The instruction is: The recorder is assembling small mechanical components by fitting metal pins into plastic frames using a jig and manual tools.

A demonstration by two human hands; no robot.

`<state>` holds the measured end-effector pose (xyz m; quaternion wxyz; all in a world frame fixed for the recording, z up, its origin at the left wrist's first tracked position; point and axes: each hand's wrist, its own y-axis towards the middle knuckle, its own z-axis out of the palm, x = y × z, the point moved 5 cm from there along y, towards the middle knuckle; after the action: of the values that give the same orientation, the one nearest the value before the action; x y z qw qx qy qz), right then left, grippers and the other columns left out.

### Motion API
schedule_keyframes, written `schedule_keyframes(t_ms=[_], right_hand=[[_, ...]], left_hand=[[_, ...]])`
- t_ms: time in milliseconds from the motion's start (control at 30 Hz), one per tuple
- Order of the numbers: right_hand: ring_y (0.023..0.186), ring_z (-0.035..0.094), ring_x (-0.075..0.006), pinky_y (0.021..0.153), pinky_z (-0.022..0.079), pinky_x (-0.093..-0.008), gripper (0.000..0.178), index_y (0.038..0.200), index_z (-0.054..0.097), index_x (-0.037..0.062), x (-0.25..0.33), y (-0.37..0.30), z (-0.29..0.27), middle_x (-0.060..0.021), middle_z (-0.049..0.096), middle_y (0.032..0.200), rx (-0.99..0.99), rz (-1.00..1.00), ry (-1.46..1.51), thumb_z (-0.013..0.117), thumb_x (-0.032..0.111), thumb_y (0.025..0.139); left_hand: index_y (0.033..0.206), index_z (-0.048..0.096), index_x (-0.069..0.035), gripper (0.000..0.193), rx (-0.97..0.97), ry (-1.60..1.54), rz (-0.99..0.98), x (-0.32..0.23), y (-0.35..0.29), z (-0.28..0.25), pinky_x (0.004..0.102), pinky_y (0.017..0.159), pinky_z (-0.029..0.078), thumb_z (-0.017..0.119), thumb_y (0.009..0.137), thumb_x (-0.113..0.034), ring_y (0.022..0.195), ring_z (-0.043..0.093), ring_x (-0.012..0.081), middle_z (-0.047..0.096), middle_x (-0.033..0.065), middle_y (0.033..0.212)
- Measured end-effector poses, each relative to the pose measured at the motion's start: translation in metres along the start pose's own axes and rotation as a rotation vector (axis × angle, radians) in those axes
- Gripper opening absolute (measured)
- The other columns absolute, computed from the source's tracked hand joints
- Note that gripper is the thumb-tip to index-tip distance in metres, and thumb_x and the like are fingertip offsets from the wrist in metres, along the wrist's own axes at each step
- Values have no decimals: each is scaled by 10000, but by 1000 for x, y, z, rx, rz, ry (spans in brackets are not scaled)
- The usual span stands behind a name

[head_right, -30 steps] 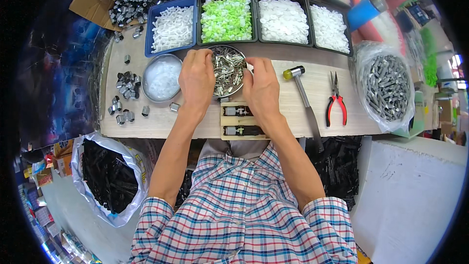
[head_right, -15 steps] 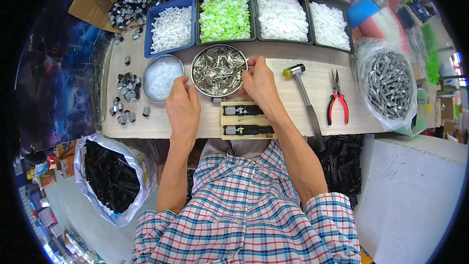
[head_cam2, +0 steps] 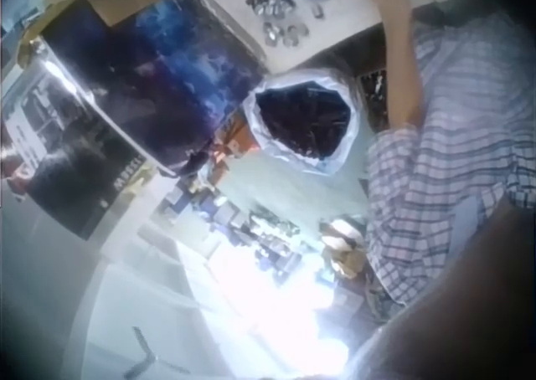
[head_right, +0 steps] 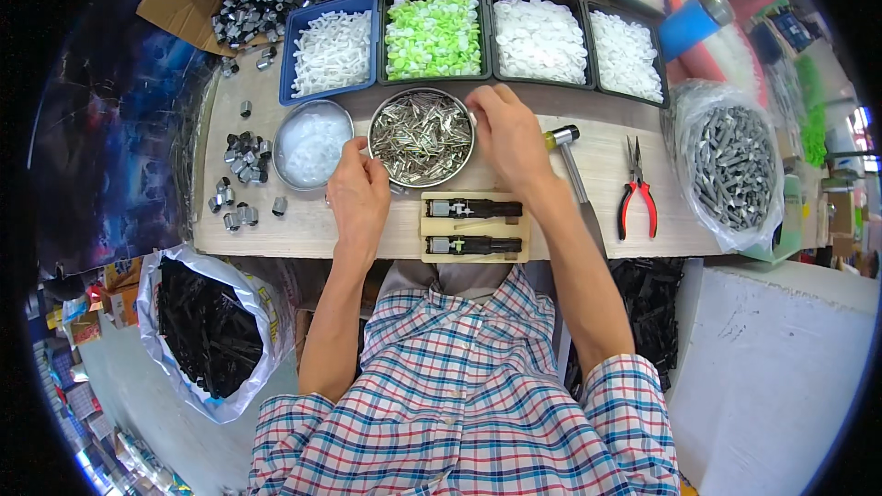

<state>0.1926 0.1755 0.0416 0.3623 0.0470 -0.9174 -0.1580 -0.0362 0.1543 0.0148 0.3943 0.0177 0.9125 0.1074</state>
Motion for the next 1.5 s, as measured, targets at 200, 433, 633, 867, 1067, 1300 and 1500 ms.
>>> schedule_keyframes(t_ms=[200, 433, 633, 867, 1067, 1300, 1500], right_hand=[[884, 657, -381, 760, 532, -426, 266, 1096, 610, 38, 3, 30, 0, -154, 641, 1060, 350, -338, -211, 619, -38, 841], [825, 668, -366, 721, 543, -423, 250, 1119, 610, 53, 12, 40, -3, -145, 643, 959, 621, -396, -329, 588, 11, 873], [870, 680, -349, 730, 563, -418, 254, 1129, 609, 57, 11, 38, -6, -137, 641, 969, 774, -470, -427, 540, 20, 887], [907, 698, -326, 739, 588, -422, 242, 1098, 619, 71, 14, 40, -2, -122, 644, 954, 838, -499, -570, 559, 18, 870], [793, 715, -299, 689, 585, -404, 189, 1008, 651, 75, 24, 46, 3, -118, 647, 842, 823, -799, -687, 622, 41, 825], [771, 733, -275, 651, 598, -390, 161, 986, 661, 99, 35, 53, 13, -87, 661, 799, 978, -975, -887, 646, 78, 827], [761, 738, -269, 638, 604, -381, 127, 955, 664, 109, 43, 51, 14, -80, 677, 811, 1043, -1138, -891, 663, 106, 828]], left_hand=[[1157, 582, 53, 281, 55, -32, 8, -1, 7, 0, 517, 778, 503, 588, 880, 9, 887, 652, 452, 673, 271, 981], [1159, 628, 35, 279, 14, 11, 139, -8, 18, 0, 488, 763, 514, 579, 885, 16, 862, 664, 426, 686, 243, 953], [1062, 613, 32, 271, 56, 57, 253, -12, 28, 3, 495, 726, 527, 628, 796, 80, 833, 650, 427, 639, 227, 907], [1025, 608, 32, 245, 53, 51, 273, -13, 31, 3, 490, 729, 531, 626, 787, 90, 837, 654, 416, 641, 223, 908], [1004, 605, 28, 225, 61, 68, 276, -14, 31, 1, 485, 728, 535, 625, 789, 89, 834, 655, 416, 643, 220, 898], [1163, 633, 27, 306, 123, 85, 219, -9, 32, 4, 485, 759, 521, 604, 859, 42, 875, 657, 421, 666, 239, 976], [1167, 629, 30, 307, 126, 93, 220, -8, 32, 5, 491, 760, 526, 602, 862, 42, 868, 658, 426, 666, 241, 977]])
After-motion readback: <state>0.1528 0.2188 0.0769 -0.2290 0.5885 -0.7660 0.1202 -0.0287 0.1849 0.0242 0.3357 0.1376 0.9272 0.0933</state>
